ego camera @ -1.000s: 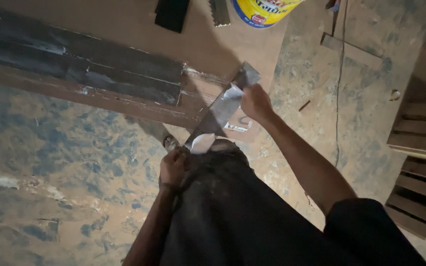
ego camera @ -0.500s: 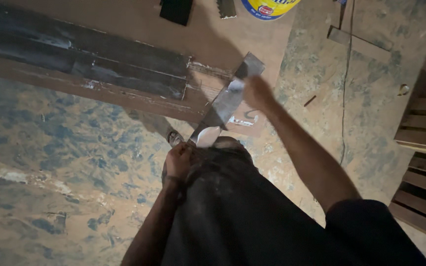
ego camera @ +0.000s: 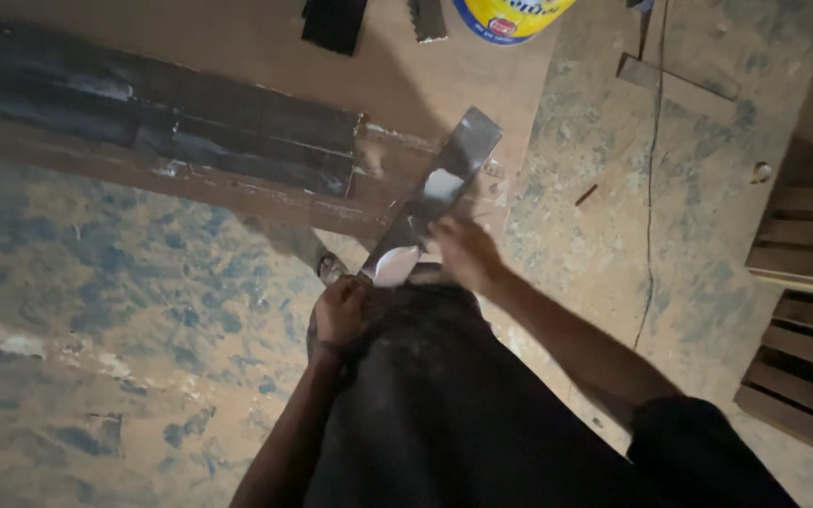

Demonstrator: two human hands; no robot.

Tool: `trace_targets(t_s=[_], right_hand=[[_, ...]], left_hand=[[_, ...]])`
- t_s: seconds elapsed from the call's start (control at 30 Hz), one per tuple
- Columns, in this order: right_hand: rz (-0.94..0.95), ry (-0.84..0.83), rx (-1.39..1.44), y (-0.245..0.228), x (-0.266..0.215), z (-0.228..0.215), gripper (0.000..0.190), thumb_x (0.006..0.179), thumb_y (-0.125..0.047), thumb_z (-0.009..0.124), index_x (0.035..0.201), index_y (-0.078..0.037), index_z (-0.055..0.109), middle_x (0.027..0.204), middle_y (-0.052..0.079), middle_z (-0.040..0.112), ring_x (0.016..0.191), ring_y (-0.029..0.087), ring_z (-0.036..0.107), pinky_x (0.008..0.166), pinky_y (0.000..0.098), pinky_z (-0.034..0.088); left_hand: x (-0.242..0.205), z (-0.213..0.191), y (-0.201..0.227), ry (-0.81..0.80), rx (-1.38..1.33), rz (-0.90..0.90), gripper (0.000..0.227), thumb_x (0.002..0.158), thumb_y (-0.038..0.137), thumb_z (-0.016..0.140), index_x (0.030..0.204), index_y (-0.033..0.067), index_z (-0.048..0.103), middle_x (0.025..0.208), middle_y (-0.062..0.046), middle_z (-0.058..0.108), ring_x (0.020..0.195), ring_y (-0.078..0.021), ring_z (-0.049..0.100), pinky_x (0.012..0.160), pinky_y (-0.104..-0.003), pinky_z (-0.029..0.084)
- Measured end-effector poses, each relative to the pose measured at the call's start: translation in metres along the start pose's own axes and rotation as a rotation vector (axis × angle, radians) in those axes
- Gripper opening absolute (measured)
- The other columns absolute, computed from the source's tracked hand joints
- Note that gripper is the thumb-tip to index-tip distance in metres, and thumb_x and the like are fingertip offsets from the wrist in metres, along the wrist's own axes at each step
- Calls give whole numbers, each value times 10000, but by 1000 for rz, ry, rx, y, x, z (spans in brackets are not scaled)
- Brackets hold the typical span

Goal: The person applies a white paste to long, dark rectangular strips using a small white card. The person repeatedly scoops the paste and spreads it along the length of each strip, then scrapes excess paste back onto the card. The strips are handled one at a time and placed on a cardboard surface.

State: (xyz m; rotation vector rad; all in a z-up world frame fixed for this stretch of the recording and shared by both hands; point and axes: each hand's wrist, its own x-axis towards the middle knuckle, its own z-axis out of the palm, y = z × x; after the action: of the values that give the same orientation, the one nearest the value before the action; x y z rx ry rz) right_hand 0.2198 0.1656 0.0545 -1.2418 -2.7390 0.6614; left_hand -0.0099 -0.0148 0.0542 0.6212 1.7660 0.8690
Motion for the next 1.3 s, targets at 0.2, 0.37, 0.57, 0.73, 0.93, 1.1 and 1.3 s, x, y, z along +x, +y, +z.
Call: trace_targets(t_s=[0.2,0.37,0.57,0.73,0.93,1.1,1.3], right_hand=[[543,215,187,110,85,-49,255,995,-95,546,1206,34,609,1119,256,648,834,355,711,768,457,604],[498,188,-27,107,140,-23,211,847,-73,611,1015,-25,730,928,273,716,887,449,705,792,514,575],[477,194,219,115,140,-35,231,802,-111,654,1003,-13,712,899,248,716,876,413,726,781,484,573],[98,540,10,148,108,-60,166,1005,-97,636,1124,-8,712,1007,214,711,928,401,691,860,480,557],[204,233,110,95,71,-38,266,1003,-89,602,1232,33,661,1172,258,586,1045,413,575,910,499,489],[-144,-4,-218,108,34,-58,416,785,6,587,1196,7,653,1151,203,619,1053,419,598,897,483,529],[477,246,199,143,71,-51,228,886,-53,537,984,42,720,969,273,724,932,440,704,877,508,555]], left_hand=[[3,2,-7,-6,-77,37,176,914,102,621,971,-19,736,803,-114,749,722,-177,697,664,-329,568],[8,7,-25,10,-97,46,171,917,109,621,969,-8,734,805,-90,748,729,-144,690,669,-316,569],[8,9,-25,45,45,76,168,901,120,646,946,-10,743,795,-139,730,709,-214,693,660,-365,558],[-5,-1,1,18,21,294,177,893,153,652,933,-1,731,882,-165,733,816,-255,721,731,-390,564],[-12,-3,26,16,158,124,194,877,173,637,913,2,722,861,-203,729,799,-326,718,737,-419,563],[2,-4,11,5,123,172,200,884,175,636,972,26,735,913,-173,742,841,-295,728,749,-398,560],[3,2,-13,38,23,168,173,893,134,633,950,12,740,877,-156,745,826,-262,733,749,-380,568]])
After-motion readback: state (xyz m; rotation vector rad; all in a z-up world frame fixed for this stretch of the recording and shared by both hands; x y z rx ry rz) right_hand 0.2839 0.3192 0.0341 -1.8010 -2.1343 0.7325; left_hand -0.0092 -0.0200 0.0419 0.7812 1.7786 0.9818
